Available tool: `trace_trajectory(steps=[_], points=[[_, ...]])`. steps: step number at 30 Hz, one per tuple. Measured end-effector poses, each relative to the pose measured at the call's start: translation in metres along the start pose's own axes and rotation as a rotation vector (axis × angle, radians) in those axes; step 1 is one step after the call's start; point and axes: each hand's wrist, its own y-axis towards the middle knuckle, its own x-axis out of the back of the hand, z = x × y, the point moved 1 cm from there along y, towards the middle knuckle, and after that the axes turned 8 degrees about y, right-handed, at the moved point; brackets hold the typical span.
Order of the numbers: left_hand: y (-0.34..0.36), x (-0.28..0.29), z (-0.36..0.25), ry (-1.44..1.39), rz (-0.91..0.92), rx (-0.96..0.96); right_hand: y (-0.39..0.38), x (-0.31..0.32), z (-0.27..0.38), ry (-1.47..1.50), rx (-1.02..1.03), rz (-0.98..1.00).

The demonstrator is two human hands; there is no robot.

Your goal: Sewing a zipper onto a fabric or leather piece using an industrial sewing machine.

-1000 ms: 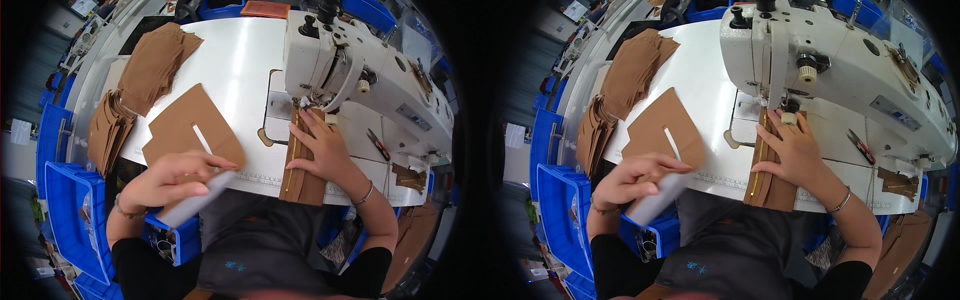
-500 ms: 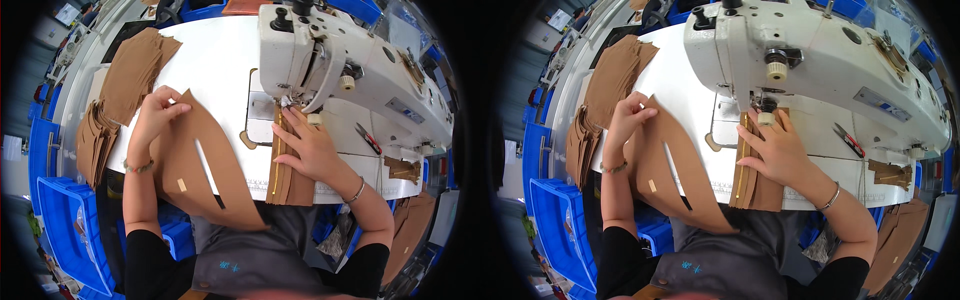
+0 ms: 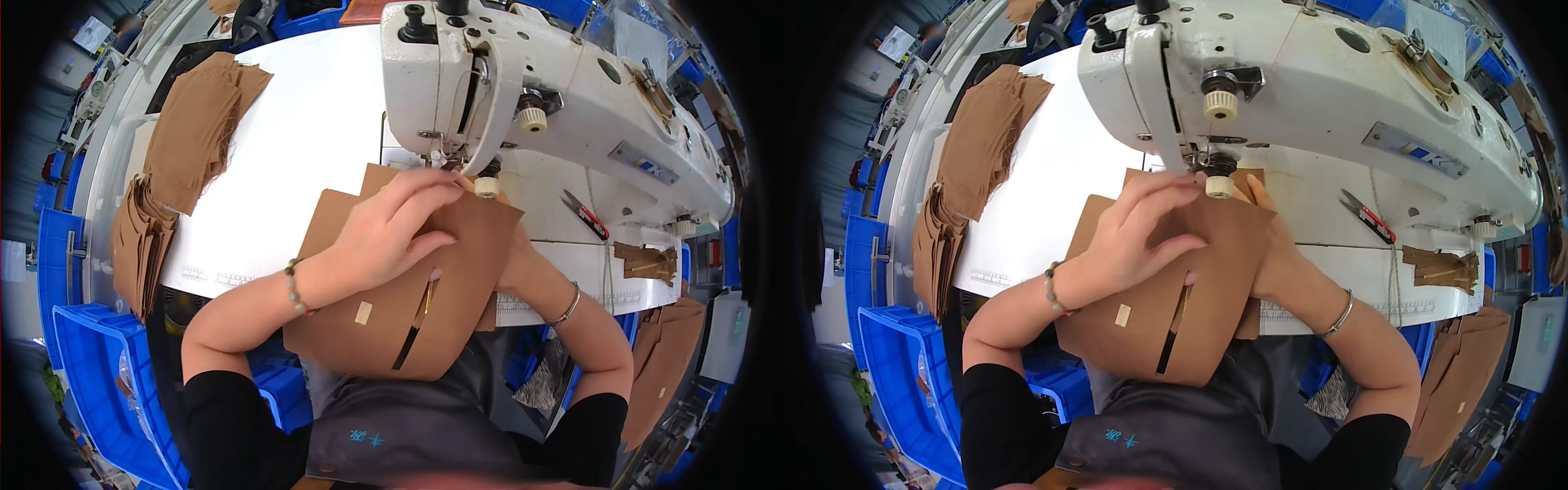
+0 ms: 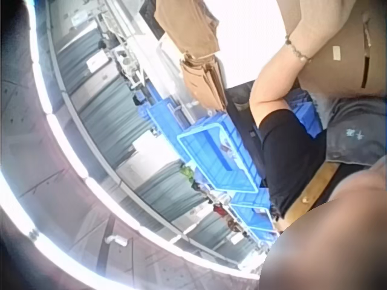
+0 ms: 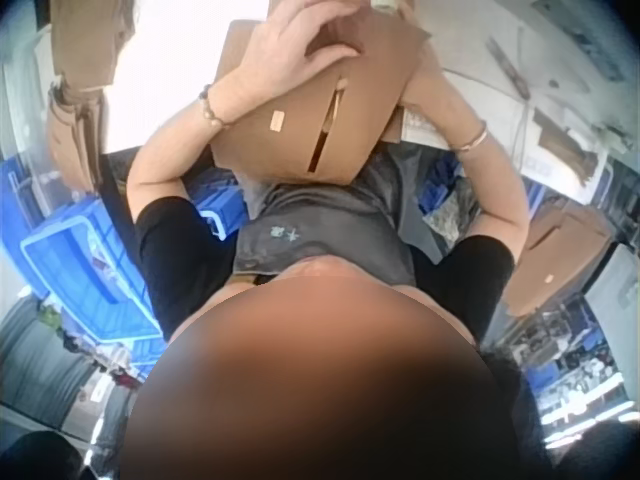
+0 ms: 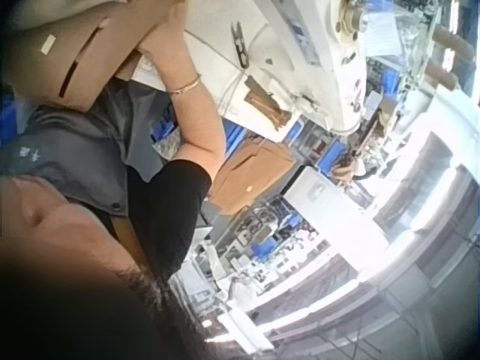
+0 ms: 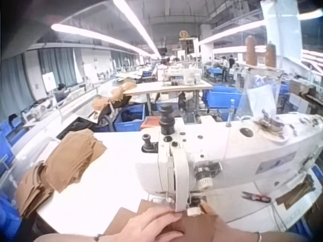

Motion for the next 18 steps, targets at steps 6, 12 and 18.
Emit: trace_trajectory(steps=[6,12,18], points=[[-0.038,0.007,0.018,0.512,0.412,-0.046,-0.002,-0.007,-0.002,-0.115,0.076,-0.140],[-0.047,-0.005,0.006,0.512,0.349,0.107,-0.002,-0.005,-0.002,-0.265,0.147,-0.147],[-0.039,-0.008,0.010,0.559,0.307,0.112,-0.004,-0.005,-0.005,-0.154,0.107,-0.101]])
